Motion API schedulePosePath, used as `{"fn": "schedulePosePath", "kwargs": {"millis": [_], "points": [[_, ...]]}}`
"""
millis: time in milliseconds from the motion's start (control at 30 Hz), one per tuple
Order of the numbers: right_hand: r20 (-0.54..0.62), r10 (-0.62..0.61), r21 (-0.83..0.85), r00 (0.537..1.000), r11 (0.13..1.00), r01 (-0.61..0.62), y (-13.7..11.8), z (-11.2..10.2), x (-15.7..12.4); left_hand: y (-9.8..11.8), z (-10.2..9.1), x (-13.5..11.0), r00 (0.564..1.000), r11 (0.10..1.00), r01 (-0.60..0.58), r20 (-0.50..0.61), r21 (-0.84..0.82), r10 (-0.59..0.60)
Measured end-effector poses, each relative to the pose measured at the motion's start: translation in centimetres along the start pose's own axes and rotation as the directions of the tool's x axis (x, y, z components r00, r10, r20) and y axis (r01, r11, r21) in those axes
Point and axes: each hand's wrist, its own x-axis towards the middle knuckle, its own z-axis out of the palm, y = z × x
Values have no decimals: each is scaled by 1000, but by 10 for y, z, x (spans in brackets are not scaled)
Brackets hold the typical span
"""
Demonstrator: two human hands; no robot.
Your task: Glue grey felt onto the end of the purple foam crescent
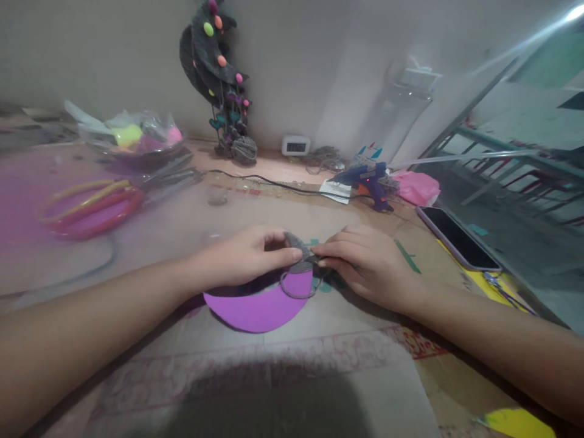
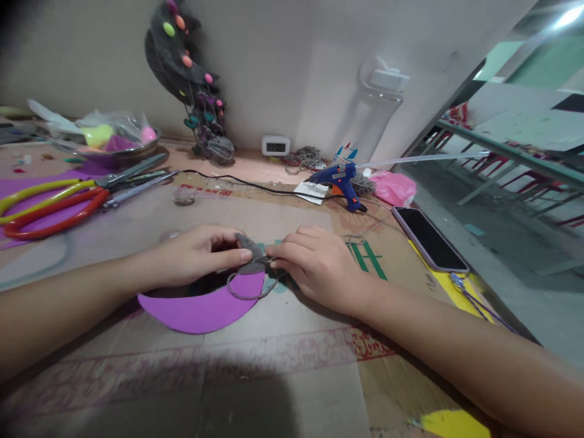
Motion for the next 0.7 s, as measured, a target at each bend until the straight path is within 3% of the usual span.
{"fn": "schedulePosePath", "kwargs": {"millis": [167,267,333,500,633,700], "points": [[-76,101,139,992,986,-90,-2,-5,-1,1,0,1,1000,999,-1,12,-53,1],[-173,252,165,952,960,-224,5,-7,-1,2,-1,1,999,994,40,1,-105,-40],[-178,327,132,928,942,-307,16,-4,1,2,-1,1,996,987,76,-25,-141,-80],[-85,304,24,949,953,-303,39,1,9,-2,0,4,991,961,89,-73,-263,-112],[-166,304,36,938,953,-302,43,-17,16,-5,-1,5,977,968,82,-174,-238,-125],[-111,379,-14,919,924,-383,50,-30,16,-6,-1,5,963,968,98,-223,-232,-151]]}}
